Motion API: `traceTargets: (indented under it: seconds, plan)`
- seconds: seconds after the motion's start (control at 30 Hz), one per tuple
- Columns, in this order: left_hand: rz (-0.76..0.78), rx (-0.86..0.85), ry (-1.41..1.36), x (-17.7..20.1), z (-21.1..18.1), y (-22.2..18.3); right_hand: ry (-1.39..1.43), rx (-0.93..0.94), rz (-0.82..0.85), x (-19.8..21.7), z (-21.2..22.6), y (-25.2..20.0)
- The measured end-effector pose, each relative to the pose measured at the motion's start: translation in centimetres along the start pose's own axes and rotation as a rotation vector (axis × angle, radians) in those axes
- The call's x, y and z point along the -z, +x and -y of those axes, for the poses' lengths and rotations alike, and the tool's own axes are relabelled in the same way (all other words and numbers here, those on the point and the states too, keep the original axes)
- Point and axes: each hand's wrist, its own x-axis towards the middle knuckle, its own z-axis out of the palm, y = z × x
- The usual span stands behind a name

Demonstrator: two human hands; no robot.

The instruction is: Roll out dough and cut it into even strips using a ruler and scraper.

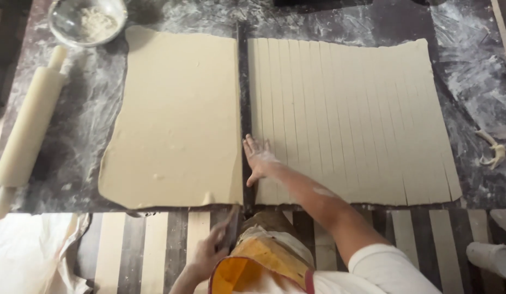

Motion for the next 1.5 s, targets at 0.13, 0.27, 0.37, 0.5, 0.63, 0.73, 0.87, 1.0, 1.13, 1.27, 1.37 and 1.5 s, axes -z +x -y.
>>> traceTargets:
  seconds: [0.13, 0.27, 0.37, 0.5, 0.63, 0.73, 0.87, 1.0, 1.13, 1.27, 1.37, 1.5]
  plan:
    - [0.085, 0.225, -0.055, 0.9, 2.4, -5.2, 0.07, -0.031, -0.088, -2.6, 0.2, 0.6]
    - [-0.091, 0.404, 0.112, 0.9, 1.5, -6.4, 0.186, -0.031, -0.226, -9.1, 2.6, 0.2]
    - [-0.091, 0.387, 0.181, 1.0, 0.4, -5.6, 0.307, -0.056, -0.367, -13.8, 6.6, -2.8]
    - [-0.032, 0.405, 0.325, 1.7, -5.6, -5.1, 0.399, 0.004, -0.786, -20.4, 9.0, -1.0]
    - [-0.045, 0.24, 0.227, 2.0, -3.3, -5.5, 0.506, 0.07, -1.16, -20.4, 10.3, 0.2]
    - [-0.084, 0.065, 0.274, 1.9, -1.7, -5.5, 0.615, 0.112, -1.17, -15.4, 11.3, -3.3]
    - [-0.023, 0.276, 0.34, 2.0, -4.6, -5.6, 0.752, 0.128, -1.123, -9.9, 10.8, -3.3]
    - [-0.018, 0.181, 0.406, 1.6, -2.3, -5.6, 0.628, 0.133, -1.119, -10.6, 11.1, -1.7]
    - [-0.044, 0.218, 0.389, 1.9, -1.5, -6.2, 0.666, 0.161, -1.1, -15.3, 12.8, -1.8]
    - [-0.073, 0.205, 0.352, 2.1, -1.5, -6.7, 0.741, 0.205, -1.093, -17.5, 13.4, -1.9]
    - [-0.058, 0.205, 0.363, 2.1, -1.7, -6.2, 0.756, 0.21, -1.128, -16.9, 13.2, -1.1]
    - [0.001, 0.168, 0.423, 2.3, 0.9, -5.0, 0.7, 0.193, -1.146, -16.7, 13.7, -1.1]
